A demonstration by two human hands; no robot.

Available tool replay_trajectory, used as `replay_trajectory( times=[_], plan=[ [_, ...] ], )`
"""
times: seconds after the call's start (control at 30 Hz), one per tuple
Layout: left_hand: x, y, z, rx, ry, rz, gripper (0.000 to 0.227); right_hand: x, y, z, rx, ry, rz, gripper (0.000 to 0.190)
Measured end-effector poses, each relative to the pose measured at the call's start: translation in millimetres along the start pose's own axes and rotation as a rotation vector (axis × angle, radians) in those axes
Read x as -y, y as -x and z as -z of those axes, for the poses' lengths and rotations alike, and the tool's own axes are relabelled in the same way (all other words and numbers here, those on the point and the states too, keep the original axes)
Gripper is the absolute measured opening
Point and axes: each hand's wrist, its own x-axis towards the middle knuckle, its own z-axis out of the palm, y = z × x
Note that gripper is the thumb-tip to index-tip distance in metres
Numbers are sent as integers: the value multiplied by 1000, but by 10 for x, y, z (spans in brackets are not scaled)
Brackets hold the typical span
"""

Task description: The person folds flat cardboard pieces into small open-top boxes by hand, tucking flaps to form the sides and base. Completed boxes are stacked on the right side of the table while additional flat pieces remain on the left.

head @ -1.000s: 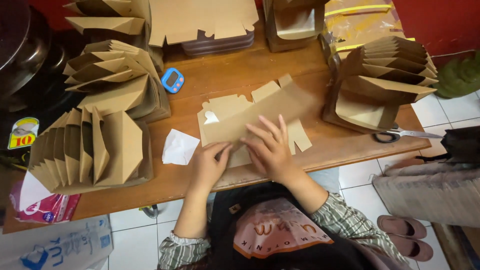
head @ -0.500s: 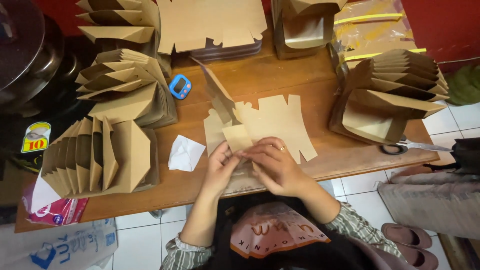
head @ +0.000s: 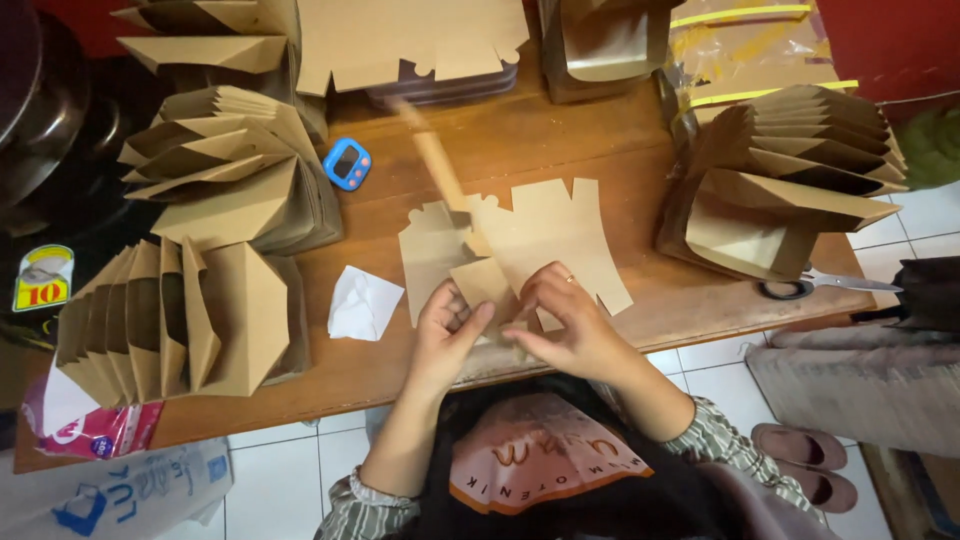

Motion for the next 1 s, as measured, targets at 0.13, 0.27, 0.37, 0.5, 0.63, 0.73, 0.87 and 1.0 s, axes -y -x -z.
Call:
replay_trajectory(
  times=[0.13,0.27,0.37,0.5,0.63,0.73,0.87,1.0],
  plan=[
    [-33,25,-94,-33,49,-14,28,-29,-3,-53,-106,134,-32,24],
    [-38,31,-158,-73,42,-50,28,-6,-40,-60,-166,351,34,22],
    [1,60,-154,-89,29,-49,26,18,-41,-53,-168,424,59,21],
    [64,53,-140,-104,-65,-66,24,-16,2,-69,-187,446,34,20],
    [121,70,-93,-127,-64,-56,22,-4,-13,-52,-208,457,30,19],
    [378,96,38,-93,-63,-49,26,32,-47,-31,-200,335,-33,16],
    [566,99,123,-92,-37,-26,23,55,-91,0,-215,257,-55,14],
    [336,45,87,-102,-44,-41,22,56,-97,96,-156,209,-81,7]
  ],
)
